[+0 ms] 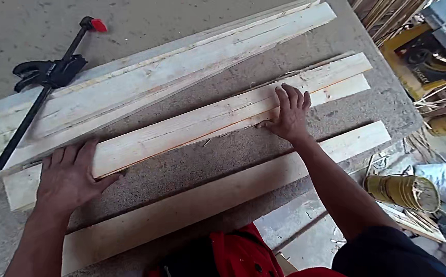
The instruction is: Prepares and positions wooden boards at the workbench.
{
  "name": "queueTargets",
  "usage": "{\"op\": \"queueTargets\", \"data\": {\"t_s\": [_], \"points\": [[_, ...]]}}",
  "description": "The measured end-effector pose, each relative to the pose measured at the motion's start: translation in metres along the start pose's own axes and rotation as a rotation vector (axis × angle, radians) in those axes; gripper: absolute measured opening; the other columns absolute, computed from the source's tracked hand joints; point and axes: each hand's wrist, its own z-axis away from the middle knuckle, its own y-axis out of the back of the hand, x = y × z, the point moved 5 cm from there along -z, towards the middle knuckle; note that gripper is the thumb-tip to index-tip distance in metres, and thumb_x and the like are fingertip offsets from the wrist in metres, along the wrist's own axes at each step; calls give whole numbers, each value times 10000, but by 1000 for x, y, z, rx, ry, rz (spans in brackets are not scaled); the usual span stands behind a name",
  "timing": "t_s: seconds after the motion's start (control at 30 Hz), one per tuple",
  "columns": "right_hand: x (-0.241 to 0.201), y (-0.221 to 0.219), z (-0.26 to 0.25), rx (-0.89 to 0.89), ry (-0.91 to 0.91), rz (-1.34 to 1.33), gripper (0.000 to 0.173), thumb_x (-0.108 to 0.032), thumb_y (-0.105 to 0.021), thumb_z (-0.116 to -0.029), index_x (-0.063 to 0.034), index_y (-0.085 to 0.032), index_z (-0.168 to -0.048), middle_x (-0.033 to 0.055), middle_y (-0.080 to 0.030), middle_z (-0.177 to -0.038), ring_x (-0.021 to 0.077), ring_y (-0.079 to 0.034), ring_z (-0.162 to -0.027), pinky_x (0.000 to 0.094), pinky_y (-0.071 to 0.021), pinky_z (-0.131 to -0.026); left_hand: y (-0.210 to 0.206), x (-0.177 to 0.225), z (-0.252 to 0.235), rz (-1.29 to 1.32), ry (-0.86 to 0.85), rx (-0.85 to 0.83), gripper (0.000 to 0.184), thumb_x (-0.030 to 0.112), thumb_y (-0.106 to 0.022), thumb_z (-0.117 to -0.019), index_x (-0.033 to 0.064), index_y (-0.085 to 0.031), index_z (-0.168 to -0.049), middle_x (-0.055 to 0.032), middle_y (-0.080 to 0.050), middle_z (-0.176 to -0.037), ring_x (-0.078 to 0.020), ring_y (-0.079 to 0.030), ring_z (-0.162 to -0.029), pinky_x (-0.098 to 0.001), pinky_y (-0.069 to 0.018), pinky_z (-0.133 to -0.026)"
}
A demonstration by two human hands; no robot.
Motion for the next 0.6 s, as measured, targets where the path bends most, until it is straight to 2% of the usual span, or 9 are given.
{"op": "queueTargets", "data": {"t_s": [0.07,0.17,0.23,0.3,0.37,0.43,0.5,0.57,0.6], "points": [[-5,-4,-48,-89,34,-14,1231,-668,-869,-618,-133,-327,-1586,209,-310,-1642,467,-282,-1507,762,-159,-1170,3,-2,-10,18,24,32,1197,917,-564,-642,134,-443,-1539,-237,-537,-1401,-500,-505,-1262,-693,-388,-996],[-28,-13,-118,-348,300,5,1366,-500,-978,-555,-137,-222,-1633,187,-262,-1674,429,-216,-1548,747,-81,-1203,7,-3,-13,54,56,60,1149,912,-542,-684,105,-488,-1501,-282,-543,-1367,-529,-497,-1249,-707,-378,-994],[-39,-27,-138,-493,428,25,1421,-507,-1005,-483,-190,-228,-1630,190,-410,-1594,421,-368,-1482,709,-107,-1226,10,1,-10,39,51,83,1123,916,-520,-712,98,-494,-1482,-275,-545,-1356,-515,-501,-1238,-675,-382,-998],[-38,-27,-143,-501,489,3,1349,-564,-973,-492,-164,-300,-1591,244,-503,-1483,478,-487,-1363,689,-261,-1182,11,5,-9,17,37,158,1120,922,-512,-708,98,-497,-1468,-266,-548,-1334,-499,-504,-1217,-650,-374,-985],[-41,-13,-130,-426,491,-56,1159,-496,-973,-569,-110,-416,-1509,296,-520,-1410,549,-498,-1291,718,-379,-1063,11,10,3,0,36,235,1122,930,-501,-706,109,-500,-1470,-252,-556,-1319,-479,-512,-1202,-628,-369,-987],[-39,14,-106,-329,453,-123,886,-471,-847,-784,-59,-462,-1468,340,-544,-1328,580,-518,-1238,729,-397,-1033,18,16,29,11,22,318,1004,874,-504,-782,104,-541,-1425,-260,-578,-1267,-478,-535,-1152,-620,-378,-979],[-19,40,-73,-183,321,-189,628,-452,-628,-1005,-37,-487,-1455,327,-622,-1199,508,-613,-1115,650,-468,-990,29,18,64,48,-3,393,707,710,-514,-943,107,-644,-1289,-239,-624,-1174,-443,-574,-1073,-584,-414,-941],[3,46,-42,-135,255,-175,629,-490,-530,-1047,-35,-445,-1473,311,-630,-1106,475,-645,-997,617,-504,-916,28,20,90,33,22,300,609,619,-440,-1019,119,-651,-1296,-218,-635,-1224,-432,-588,-1112,-599,-420,-959],[-2,44,-31,-185,256,-175,697,-534,-527,-1026,-23,-420,-1487,327,-616,-1164,515,-619,-1056,657,-476,-946,24,21,96,9,33,248,612,613,-394,-1029,137,-644,-1321,-191,-636,-1275,-418,-593,-1152,-607,-422,-987]]}}
